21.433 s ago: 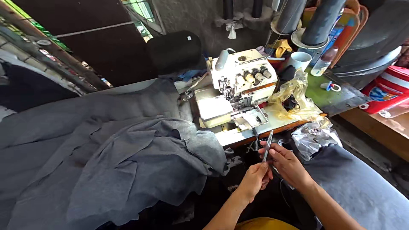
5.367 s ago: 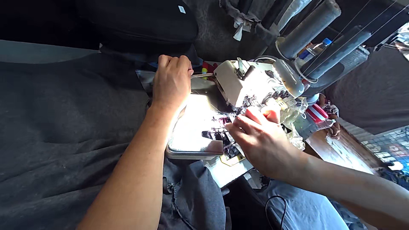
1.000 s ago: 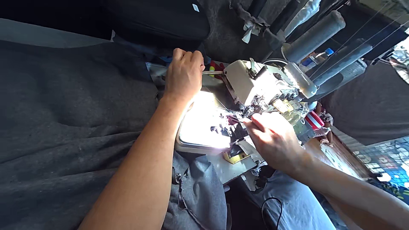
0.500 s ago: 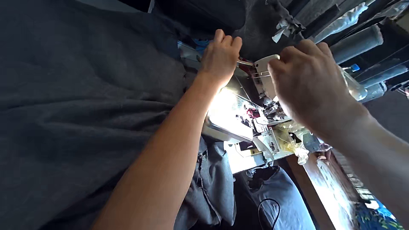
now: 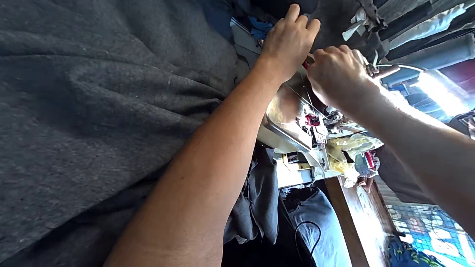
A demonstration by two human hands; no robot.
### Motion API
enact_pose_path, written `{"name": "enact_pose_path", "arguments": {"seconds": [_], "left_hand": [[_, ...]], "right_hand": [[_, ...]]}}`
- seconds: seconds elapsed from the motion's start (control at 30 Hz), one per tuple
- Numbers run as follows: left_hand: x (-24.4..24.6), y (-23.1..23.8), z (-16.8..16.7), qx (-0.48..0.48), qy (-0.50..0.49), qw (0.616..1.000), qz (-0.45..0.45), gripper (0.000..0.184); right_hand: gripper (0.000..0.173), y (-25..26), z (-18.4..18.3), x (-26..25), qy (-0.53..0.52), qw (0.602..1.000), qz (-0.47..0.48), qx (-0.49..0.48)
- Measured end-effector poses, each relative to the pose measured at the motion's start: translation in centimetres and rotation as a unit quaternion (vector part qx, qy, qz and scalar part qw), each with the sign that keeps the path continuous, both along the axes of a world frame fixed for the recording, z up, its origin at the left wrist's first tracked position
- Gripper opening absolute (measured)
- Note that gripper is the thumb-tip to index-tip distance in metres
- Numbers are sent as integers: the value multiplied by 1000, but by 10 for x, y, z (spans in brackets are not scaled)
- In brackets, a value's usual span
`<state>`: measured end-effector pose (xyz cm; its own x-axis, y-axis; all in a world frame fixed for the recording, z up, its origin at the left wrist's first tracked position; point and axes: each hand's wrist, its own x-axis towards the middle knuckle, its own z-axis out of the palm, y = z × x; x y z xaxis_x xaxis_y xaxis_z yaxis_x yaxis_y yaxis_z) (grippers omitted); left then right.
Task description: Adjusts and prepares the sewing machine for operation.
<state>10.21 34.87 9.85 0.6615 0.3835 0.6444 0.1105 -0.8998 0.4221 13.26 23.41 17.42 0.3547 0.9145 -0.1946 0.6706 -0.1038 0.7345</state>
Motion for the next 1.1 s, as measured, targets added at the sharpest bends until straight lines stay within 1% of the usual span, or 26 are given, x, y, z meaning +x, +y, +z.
{"name": "enact_pose_path", "arguments": {"seconds": [0.1, 0.2, 0.3, 0.4, 0.47, 0.57, 0.67, 0.77, 0.9, 1.0, 1.1], "left_hand": [[0, 1, 2, -6, 12, 1000, -5, 23], [1, 3, 0, 9, 15, 1000, -2, 22], [0, 3, 2, 4, 26, 1000, -6, 21], [-1, 3, 2, 10, 29, 1000, -5, 23], [-1, 2, 2, 7, 30, 1000, -5, 24], [-1, 3, 1, 2, 24, 1000, -11, 24], [0, 4, -1, 11, 4, 1000, -9, 22], [0, 4, 0, 6, 9, 1000, -2, 23], [-1, 5, 0, 5, 10, 1000, -11, 22], [0, 5, -2, 15, -5, 1000, -10, 19], [0, 5, -2, 10, -2, 1000, -12, 19]], "right_hand": [[16, 11, 9, -10, 22, 999, -44, -10], [17, 13, 11, -22, 32, 996, -77, 8], [14, 11, 15, -30, 43, 993, -111, 16], [9, 8, 24, -40, 46, 990, -135, -5], [9, 5, 28, -44, 45, 989, -140, -12], [6, 3, 34, -44, 46, 990, -130, 10], [4, 3, 28, -37, 39, 993, -113, 14], [7, 4, 24, -30, 37, 994, -100, -8], [9, -2, 33, -44, 58, 992, -112, -32], [4, -3, 40, -50, 52, 991, -122, -27], [9, -3, 48, -53, 51, 991, -119, -18]]}}
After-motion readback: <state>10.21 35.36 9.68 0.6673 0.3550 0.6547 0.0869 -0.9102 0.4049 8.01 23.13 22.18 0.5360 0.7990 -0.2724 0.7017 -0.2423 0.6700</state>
